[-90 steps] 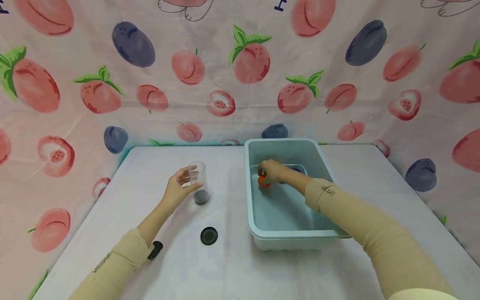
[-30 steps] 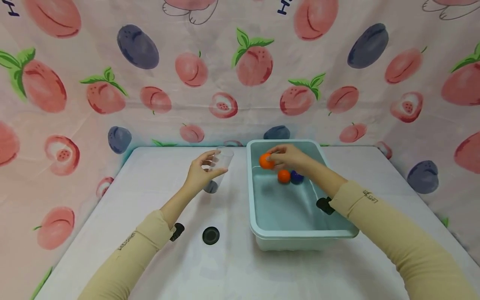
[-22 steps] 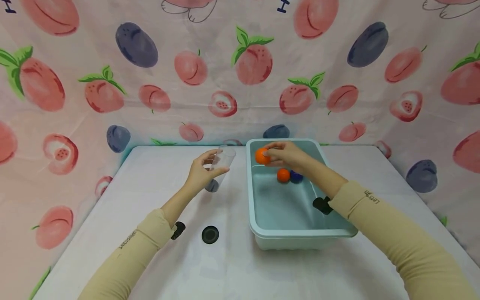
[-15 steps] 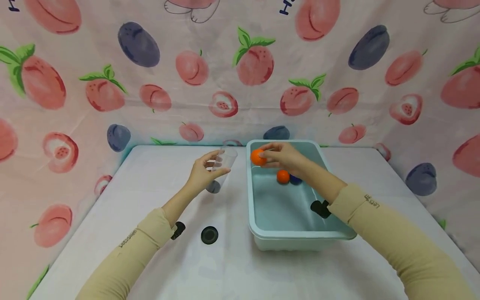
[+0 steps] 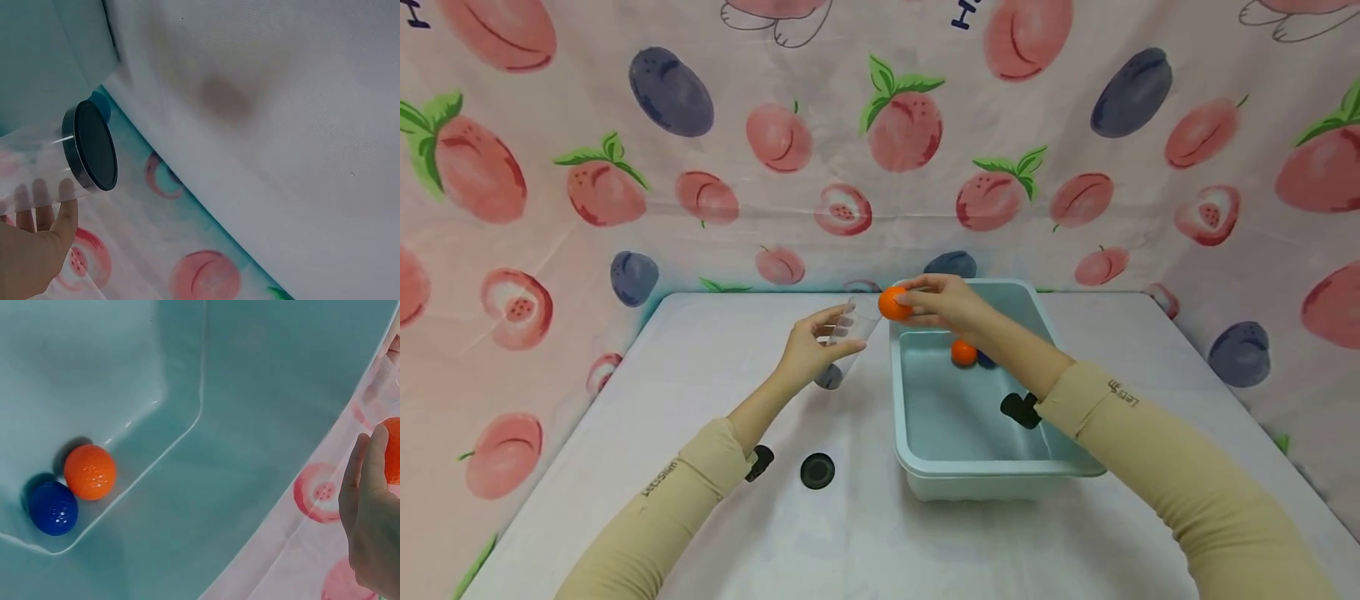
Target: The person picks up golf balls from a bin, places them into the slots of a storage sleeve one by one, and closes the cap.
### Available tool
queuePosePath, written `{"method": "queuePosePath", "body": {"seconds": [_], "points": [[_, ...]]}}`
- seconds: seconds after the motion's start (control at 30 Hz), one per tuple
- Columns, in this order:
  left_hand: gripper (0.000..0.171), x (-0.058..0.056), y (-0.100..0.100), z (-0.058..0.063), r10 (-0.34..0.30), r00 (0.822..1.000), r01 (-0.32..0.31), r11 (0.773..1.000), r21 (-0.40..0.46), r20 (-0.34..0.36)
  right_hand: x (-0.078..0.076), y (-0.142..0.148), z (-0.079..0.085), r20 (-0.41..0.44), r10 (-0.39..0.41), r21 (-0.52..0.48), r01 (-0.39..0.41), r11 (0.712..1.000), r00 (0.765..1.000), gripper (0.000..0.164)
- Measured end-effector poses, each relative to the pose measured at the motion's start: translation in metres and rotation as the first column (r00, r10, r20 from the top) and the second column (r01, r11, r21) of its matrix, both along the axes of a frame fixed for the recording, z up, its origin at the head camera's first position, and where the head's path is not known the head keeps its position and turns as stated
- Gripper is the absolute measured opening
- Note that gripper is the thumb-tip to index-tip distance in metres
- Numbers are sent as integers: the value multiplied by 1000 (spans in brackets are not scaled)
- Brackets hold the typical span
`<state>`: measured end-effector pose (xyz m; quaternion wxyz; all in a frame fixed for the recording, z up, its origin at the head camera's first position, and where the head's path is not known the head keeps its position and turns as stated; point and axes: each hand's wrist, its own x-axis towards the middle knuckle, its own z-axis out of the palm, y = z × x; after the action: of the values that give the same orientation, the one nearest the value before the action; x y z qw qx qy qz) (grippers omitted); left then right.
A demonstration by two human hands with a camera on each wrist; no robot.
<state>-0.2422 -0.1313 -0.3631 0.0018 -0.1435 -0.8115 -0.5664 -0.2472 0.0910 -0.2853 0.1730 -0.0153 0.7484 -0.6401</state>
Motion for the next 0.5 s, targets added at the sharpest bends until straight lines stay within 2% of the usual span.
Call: {"method": "queuePosePath", "body": {"seconds": [0.27, 0.5], "points": [[59, 2, 3, 1, -5, 1000, 4, 1000, -16, -20, -1, -9, 4, -24, 21, 5, -21, 1000, 1000, 40], [60, 2, 6, 2, -4, 1000, 3, 1000, -23, -20, -2, -13, 4, -21, 6, 17, -6, 1000, 1000, 40]]}}
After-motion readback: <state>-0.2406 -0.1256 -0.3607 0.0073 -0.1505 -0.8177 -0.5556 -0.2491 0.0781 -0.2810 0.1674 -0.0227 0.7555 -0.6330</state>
